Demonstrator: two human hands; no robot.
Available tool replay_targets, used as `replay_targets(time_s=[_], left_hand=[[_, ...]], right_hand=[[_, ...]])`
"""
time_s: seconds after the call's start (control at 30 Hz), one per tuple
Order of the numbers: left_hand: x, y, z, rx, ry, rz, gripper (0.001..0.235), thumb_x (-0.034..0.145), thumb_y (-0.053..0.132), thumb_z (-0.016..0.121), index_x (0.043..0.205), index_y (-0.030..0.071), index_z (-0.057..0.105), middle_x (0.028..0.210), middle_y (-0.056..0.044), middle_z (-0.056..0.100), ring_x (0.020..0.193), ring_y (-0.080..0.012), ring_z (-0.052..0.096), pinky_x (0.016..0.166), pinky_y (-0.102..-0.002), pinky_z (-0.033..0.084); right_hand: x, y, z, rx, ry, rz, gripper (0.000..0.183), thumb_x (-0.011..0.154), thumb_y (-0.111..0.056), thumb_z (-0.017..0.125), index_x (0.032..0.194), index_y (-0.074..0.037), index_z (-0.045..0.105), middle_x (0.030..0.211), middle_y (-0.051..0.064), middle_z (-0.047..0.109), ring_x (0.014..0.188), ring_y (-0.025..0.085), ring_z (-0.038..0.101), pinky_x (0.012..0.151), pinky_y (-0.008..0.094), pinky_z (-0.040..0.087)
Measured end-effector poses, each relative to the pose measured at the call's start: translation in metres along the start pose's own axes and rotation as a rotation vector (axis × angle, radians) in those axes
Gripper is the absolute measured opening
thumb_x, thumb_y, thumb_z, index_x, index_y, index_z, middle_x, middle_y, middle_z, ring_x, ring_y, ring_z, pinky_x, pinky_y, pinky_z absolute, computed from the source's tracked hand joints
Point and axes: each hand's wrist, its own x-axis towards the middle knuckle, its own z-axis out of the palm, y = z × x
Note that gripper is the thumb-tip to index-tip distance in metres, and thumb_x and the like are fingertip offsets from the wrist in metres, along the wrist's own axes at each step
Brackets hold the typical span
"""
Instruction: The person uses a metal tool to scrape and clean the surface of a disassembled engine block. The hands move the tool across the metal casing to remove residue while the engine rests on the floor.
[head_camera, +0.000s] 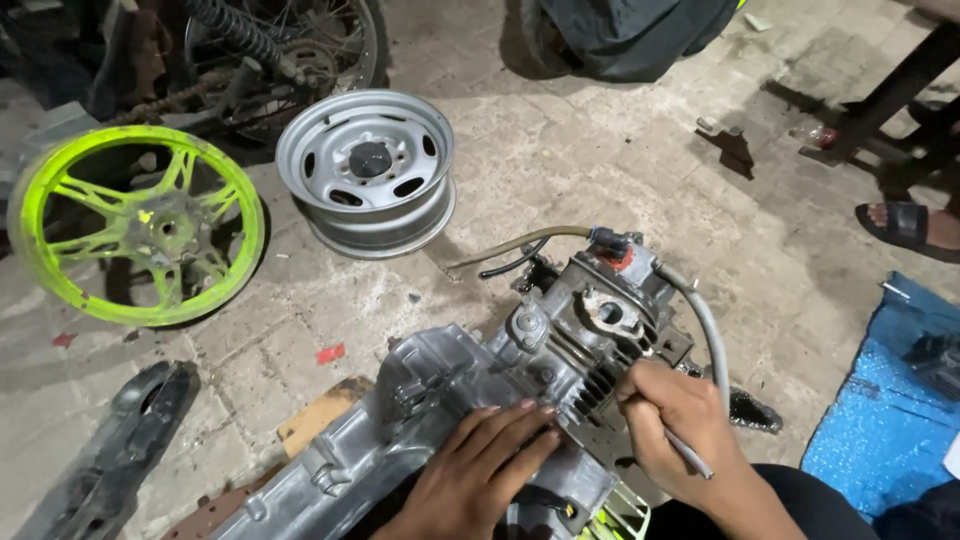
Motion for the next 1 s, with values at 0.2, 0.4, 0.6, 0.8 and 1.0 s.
replay_targets(time_s=[0.2, 0.4, 0.6, 0.8, 1.0], left_hand=[[-0.001, 0.0, 0.002, -0.004, -0.024, -0.017, 0.048, 0.099, 0.019, 0.048, 0.142, -0.002, 0.047, 0.153, -0.024, 0.046, 0.147, -0.0388, 0.04, 0.118, -0.057, 0.027], [0.0, 0.001, -0.001, -0.017, -0.004, -0.016, 0.045, 0.099, 0.018, 0.052, 0.139, -0.003, 0.051, 0.151, -0.022, 0.05, 0.146, -0.0369, 0.041, 0.117, -0.055, 0.03], [0.004, 0.006, -0.007, 0.0, -0.024, -0.014, 0.047, 0.099, 0.021, 0.053, 0.138, -0.004, 0.052, 0.15, -0.023, 0.049, 0.146, -0.037, 0.04, 0.114, -0.055, 0.032], [-0.001, -0.003, 0.003, 0.036, 0.014, 0.035, 0.049, 0.098, 0.02, 0.057, 0.14, -0.006, 0.051, 0.152, -0.025, 0.048, 0.145, -0.0388, 0.042, 0.117, -0.055, 0.032], [0.005, 0.004, -0.007, -0.002, 0.0, 0.012, 0.046, 0.095, 0.017, 0.057, 0.136, -0.005, 0.054, 0.142, -0.025, 0.053, 0.142, -0.0395, 0.044, 0.113, -0.055, 0.033]], right_hand=[[-0.003, 0.001, -0.009, -0.068, 0.19, 0.015, 0.023, 0.072, 0.006, 0.042, 0.069, -0.004, 0.063, 0.06, 0.004, 0.064, 0.045, 0.015, 0.047, 0.047, 0.024, 0.041], [0.007, 0.006, 0.006, -0.052, 0.081, -0.074, 0.018, 0.072, 0.006, 0.044, 0.066, -0.003, 0.057, 0.059, 0.004, 0.059, 0.047, 0.014, 0.045, 0.046, 0.025, 0.038], [0.013, 0.015, 0.009, -0.01, 0.066, -0.161, 0.02, 0.073, 0.007, 0.042, 0.066, -0.003, 0.058, 0.055, 0.004, 0.06, 0.039, 0.011, 0.042, 0.033, 0.023, 0.032], [0.01, -0.002, 0.0, -0.075, 0.097, -0.008, 0.018, 0.075, 0.005, 0.045, 0.067, -0.004, 0.058, 0.056, 0.004, 0.061, 0.046, 0.016, 0.05, 0.048, 0.027, 0.041], [0.016, -0.008, 0.001, -0.069, 0.028, -0.034, 0.014, 0.075, 0.001, 0.048, 0.073, -0.003, 0.061, 0.064, 0.006, 0.064, 0.049, 0.018, 0.053, 0.051, 0.028, 0.046]])
